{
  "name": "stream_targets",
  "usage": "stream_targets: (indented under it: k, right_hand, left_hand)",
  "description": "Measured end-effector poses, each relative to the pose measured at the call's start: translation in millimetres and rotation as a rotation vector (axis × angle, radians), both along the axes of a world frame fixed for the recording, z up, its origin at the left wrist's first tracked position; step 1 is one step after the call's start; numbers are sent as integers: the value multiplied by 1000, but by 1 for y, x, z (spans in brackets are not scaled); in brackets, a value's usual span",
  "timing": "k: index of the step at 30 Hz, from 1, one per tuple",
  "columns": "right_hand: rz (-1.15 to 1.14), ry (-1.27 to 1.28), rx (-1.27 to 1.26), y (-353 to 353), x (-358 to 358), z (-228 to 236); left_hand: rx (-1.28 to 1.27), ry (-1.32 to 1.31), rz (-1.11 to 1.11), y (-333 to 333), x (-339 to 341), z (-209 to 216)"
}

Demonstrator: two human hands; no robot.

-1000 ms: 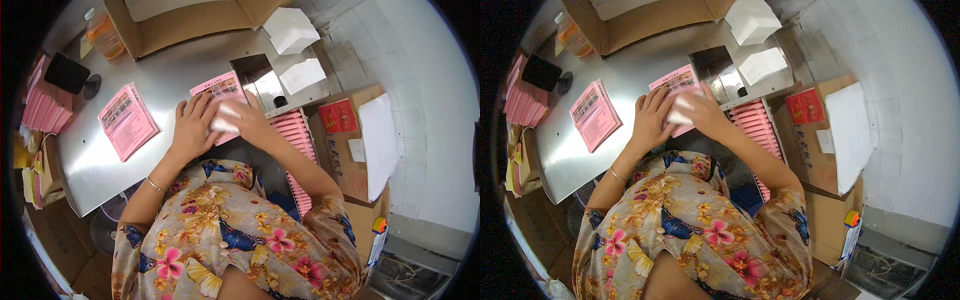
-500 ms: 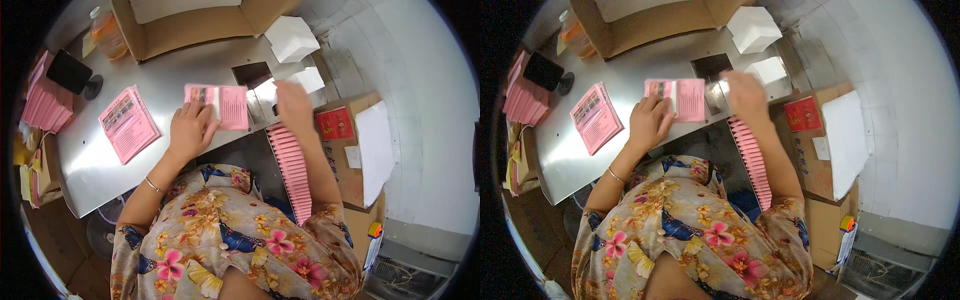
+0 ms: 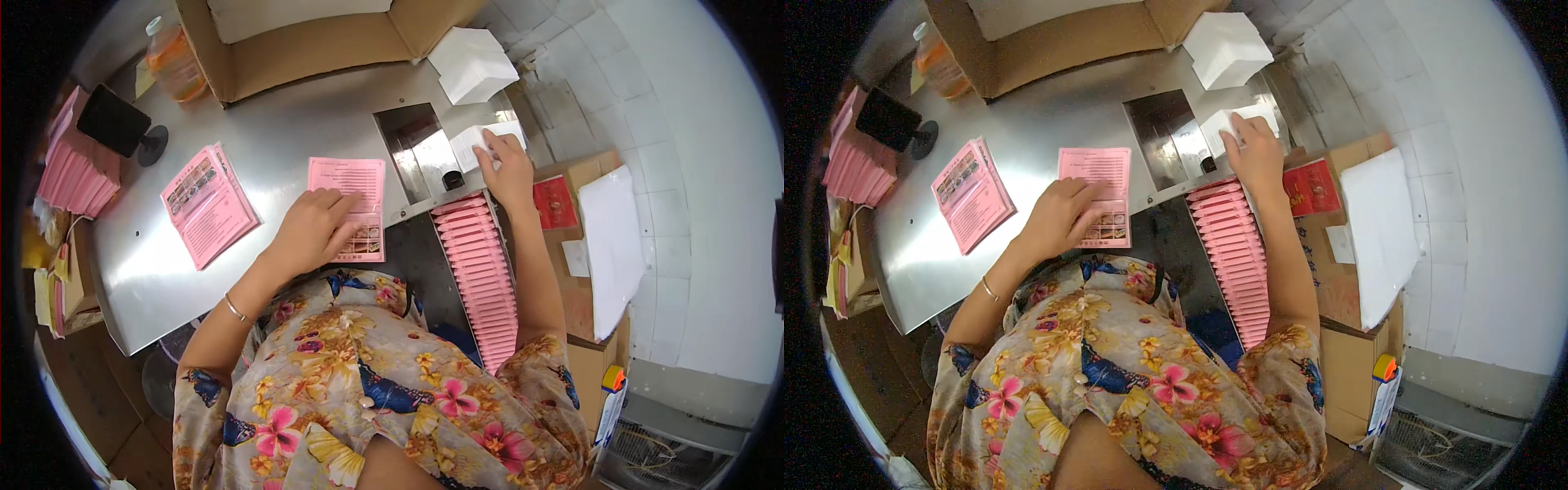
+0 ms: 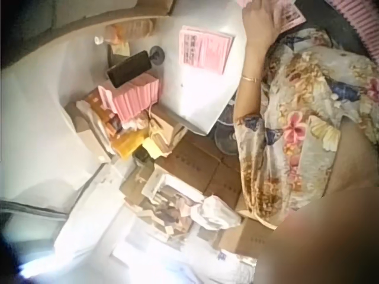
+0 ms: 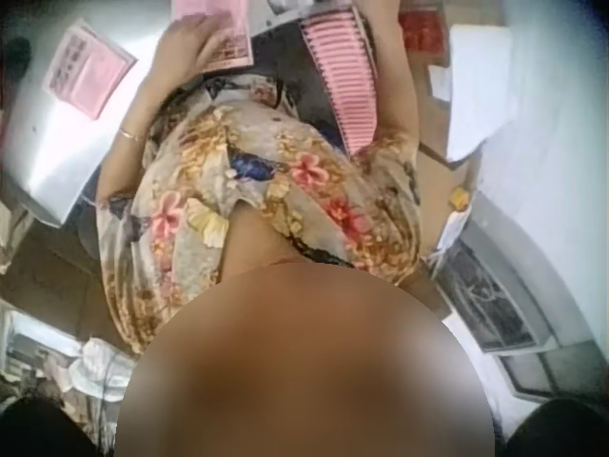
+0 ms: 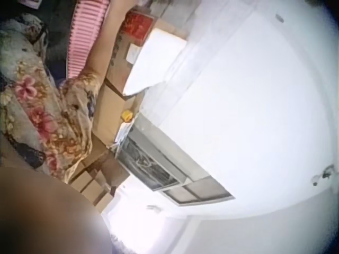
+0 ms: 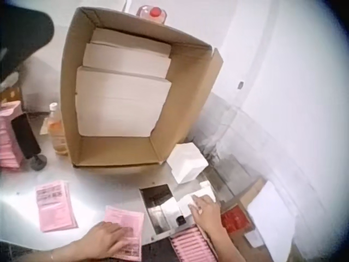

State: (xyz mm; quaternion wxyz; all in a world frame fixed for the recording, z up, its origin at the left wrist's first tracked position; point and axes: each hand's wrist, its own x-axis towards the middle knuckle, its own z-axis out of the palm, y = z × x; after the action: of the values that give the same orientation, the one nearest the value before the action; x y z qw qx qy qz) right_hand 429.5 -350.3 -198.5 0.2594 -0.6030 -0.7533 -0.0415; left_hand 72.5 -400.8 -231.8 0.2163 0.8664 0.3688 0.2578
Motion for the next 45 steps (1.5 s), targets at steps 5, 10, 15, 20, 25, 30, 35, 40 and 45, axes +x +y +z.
stream_targets:
  k: [5, 10, 15, 20, 25, 30, 35, 40, 45]
  right_hand:
    - [-35, 9, -49, 4, 2, 0]
    - [-32, -58, 12, 7, 7, -3]
    - [-1, -87, 141, 21, 43, -17]
    - [521, 60, 68, -24, -49, -19]
    - [652, -144, -17, -31, -117, -49]
    - [386, -561, -224, 12, -157, -62]
    - [351, -381, -375, 27, -133, -57]
    - [122, -218, -396, 23, -82, -61]
    - [201, -216, -357, -8, -54, -40]
  left_hand:
    - [-42, -73, -3, -12, -12, 0]
    - [-116, -101, 11, -15, -22, -12]
    - [218, 148, 121, -15, -21, -14]
    - [243, 160, 165, -2, -5, -17]
    - [217, 109, 152, 10, 24, -25]
    - [306, 80, 270, 15, 32, -21]
    - [338, 4, 149, -9, 20, -10]
    - [277, -119, 334, -26, -38, -15]
    - [347, 72, 758, -17, -127, -6]
